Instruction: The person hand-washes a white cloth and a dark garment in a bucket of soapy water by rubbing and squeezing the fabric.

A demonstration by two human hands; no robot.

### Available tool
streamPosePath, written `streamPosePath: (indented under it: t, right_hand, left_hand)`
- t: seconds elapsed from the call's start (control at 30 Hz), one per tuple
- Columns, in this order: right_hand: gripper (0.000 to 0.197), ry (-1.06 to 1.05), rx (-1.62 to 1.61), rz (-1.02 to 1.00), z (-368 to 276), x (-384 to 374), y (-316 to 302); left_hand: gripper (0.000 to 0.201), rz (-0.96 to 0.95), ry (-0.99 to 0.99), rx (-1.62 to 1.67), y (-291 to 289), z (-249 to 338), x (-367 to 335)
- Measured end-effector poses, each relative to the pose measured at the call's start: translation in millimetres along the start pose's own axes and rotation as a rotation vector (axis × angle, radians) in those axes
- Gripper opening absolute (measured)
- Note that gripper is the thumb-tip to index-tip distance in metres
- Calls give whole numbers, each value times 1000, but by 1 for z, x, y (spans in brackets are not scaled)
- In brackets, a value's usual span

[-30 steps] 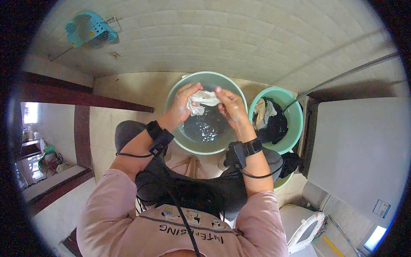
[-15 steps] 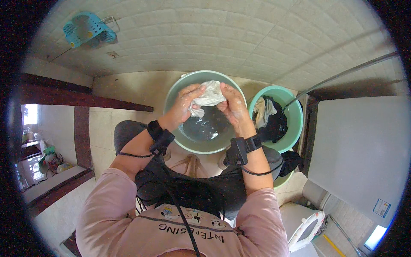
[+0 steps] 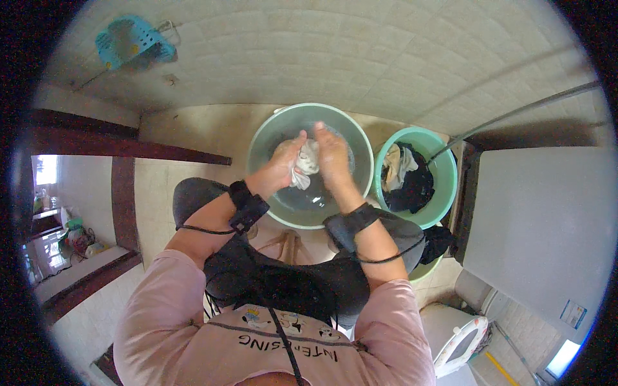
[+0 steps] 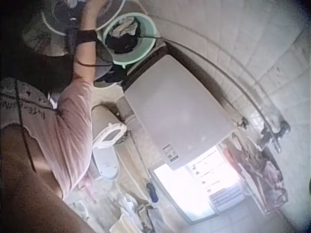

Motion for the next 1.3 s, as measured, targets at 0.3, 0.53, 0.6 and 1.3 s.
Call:
streamPosePath:
  t: [0.3,0.53,0.6,1.3]
  right_hand:
    - [42,-337,952,276,-29,29,44]
    - [40,-129,941,300,-8,8,1]
    - [47,-462,968,304,4,26,35]
    - [47,-107,812,225,7,-2,-16]
  left_hand:
    - [19,88,-55,-87,25,-3,23]
    - [22,197,66,-330,33,-20,18]
    - [19,-127,119,139,-4,-26,5]
    - [26,25,-84,-149,37,-19,20]
Point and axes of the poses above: each hand's wrist, its own x-axis away from the middle knuckle, its own y-axis out of the palm, z = x × y, the point moved 2 cm from there along -x, towards the middle knuckle, and after that the axes turned 10 degrees about -z, right-handed, at the moved point
